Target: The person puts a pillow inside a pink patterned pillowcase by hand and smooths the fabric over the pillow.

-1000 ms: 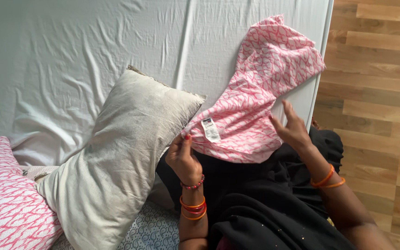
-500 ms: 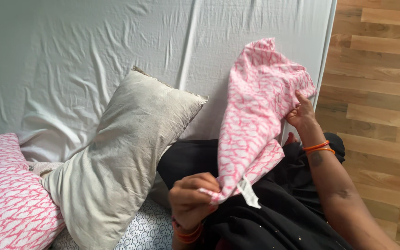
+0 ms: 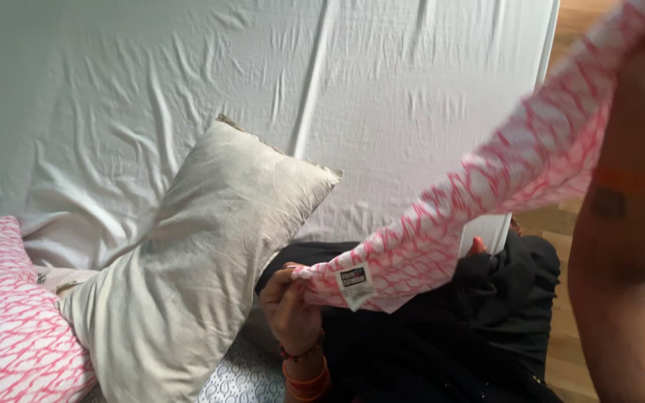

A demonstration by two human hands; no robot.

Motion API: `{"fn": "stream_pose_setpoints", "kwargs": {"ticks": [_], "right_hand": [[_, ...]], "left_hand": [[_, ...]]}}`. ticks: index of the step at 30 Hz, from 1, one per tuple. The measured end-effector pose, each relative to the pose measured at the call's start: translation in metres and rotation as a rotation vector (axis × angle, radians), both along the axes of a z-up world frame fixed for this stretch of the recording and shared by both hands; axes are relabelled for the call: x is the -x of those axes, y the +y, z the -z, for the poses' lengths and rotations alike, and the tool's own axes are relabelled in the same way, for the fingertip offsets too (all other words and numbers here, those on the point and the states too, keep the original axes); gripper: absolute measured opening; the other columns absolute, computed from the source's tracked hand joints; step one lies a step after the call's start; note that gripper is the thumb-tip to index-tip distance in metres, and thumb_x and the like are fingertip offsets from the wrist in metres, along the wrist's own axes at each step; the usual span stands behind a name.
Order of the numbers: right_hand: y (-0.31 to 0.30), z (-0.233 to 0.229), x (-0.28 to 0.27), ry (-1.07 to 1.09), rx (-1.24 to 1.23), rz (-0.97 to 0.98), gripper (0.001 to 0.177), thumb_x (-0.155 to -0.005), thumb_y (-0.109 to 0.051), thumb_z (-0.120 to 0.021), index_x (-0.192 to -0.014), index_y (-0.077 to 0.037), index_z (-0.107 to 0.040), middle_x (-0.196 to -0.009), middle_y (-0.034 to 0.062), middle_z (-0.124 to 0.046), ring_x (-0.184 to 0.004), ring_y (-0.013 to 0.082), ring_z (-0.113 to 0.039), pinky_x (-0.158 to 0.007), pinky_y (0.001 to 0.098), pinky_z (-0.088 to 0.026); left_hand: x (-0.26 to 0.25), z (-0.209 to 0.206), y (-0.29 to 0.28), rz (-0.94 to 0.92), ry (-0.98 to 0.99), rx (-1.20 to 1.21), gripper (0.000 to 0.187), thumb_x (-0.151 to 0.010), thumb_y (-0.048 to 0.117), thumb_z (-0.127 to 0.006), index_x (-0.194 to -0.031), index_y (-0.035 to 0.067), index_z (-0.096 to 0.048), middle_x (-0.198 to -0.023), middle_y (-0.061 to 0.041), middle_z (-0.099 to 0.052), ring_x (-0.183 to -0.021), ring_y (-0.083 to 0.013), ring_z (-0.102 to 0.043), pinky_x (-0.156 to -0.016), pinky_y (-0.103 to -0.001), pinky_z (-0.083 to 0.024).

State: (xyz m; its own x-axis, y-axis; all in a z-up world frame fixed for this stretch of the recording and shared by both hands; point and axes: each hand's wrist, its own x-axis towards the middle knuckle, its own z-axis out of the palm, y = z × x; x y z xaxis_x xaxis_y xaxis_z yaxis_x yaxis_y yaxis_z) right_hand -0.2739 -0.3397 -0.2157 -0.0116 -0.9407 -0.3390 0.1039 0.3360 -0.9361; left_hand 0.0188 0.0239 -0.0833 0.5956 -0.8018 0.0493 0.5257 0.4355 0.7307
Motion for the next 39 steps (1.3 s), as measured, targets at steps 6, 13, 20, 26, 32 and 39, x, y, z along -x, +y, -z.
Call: {"fn": "stream_pose_setpoints", "kwargs": {"ticks": [6, 13, 20, 26, 32, 39], "right_hand": [[-0.105, -0.054, -0.056, 0.187, 0.285, -0.119, 0.055, -0.105, -0.024, -0.068, -0.148, 0.003, -0.046, -0.143, 0.0181, -0.055, -0.132, 0.0274, -0.055, -0.11, 0.0347, -0.046], [-0.164, -0.089, -0.146, 0.254, 0.645, -0.396, 0.061, -0.109, -0.023, -0.067, -0.155, 0.006, -0.04, -0.154, 0.0212, -0.049, -0.143, 0.03, -0.049, -0.115, 0.0333, -0.042], [0.062, -0.014, -0.077, 0.596, 0.543, -0.618, 0.096, -0.088, -0.045, -0.072, -0.161, -0.002, -0.027, -0.164, 0.0296, -0.029, -0.157, 0.0435, -0.02, -0.125, 0.0531, -0.023], [0.206, 0.003, -0.021, 1.413, 0.127, -1.123, 0.118, -0.075, -0.057, -0.084, -0.163, -0.016, -0.017, -0.171, 0.0177, -0.012, -0.155, 0.0377, -0.009, -0.12, 0.0594, -0.012], [0.183, 0.042, 0.029, 1.446, 0.51, -0.555, 0.038, -0.094, -0.011, -0.067, -0.132, -0.015, -0.068, -0.128, 0.0079, -0.074, -0.119, 0.0261, -0.07, -0.119, 0.0463, -0.049], [0.136, -0.038, 0.058, 0.404, 0.396, -0.116, 0.028, -0.102, -0.001, -0.06, -0.124, -0.005, -0.076, -0.094, 0.0179, -0.073, -0.087, 0.0205, -0.07, -0.086, 0.0349, -0.053]], "left_hand": [[0.007, 0.046, -0.058, -0.051, 0.119, -0.214, 0.006, -0.103, -0.008, -0.065, -0.101, -0.01, -0.07, -0.077, 0.003, -0.056, -0.069, -0.002, -0.047, -0.062, -0.019, -0.038], [-0.018, 0.131, -0.139, -0.039, -0.001, -0.502, 0.008, -0.093, -0.001, -0.067, -0.098, -0.008, -0.065, -0.075, 0.002, -0.057, -0.065, -0.0057, -0.049, -0.061, -0.024, -0.043], [-0.015, 0.171, -0.138, -0.135, -0.141, -0.674, 0.044, -0.086, -0.002, -0.073, -0.128, -0.01, -0.065, -0.089, 0.002, -0.058, -0.079, -0.0053, -0.053, -0.073, -0.02, -0.047], [-0.014, 0.156, -0.141, -0.125, -0.062, -0.503, 0.047, -0.085, -0.007, -0.07, -0.131, -0.01, -0.064, -0.099, -0.002, -0.064, -0.086, -0.0078, -0.06, -0.079, -0.023, -0.052], [-0.017, 0.155, -0.141, -0.138, -0.043, -0.501, 0.048, -0.085, -0.011, -0.064, -0.132, -0.007, -0.062, -0.1, -0.004, -0.066, -0.084, -0.0114, -0.063, -0.076, -0.028, -0.057], [-0.011, 0.153, -0.147, -0.166, -0.215, -0.469, 0.05, -0.086, -0.011, -0.063, -0.136, -0.007, -0.062, -0.119, -0.012, -0.071, -0.095, -0.0114, -0.067, -0.085, -0.027, -0.056]]}}
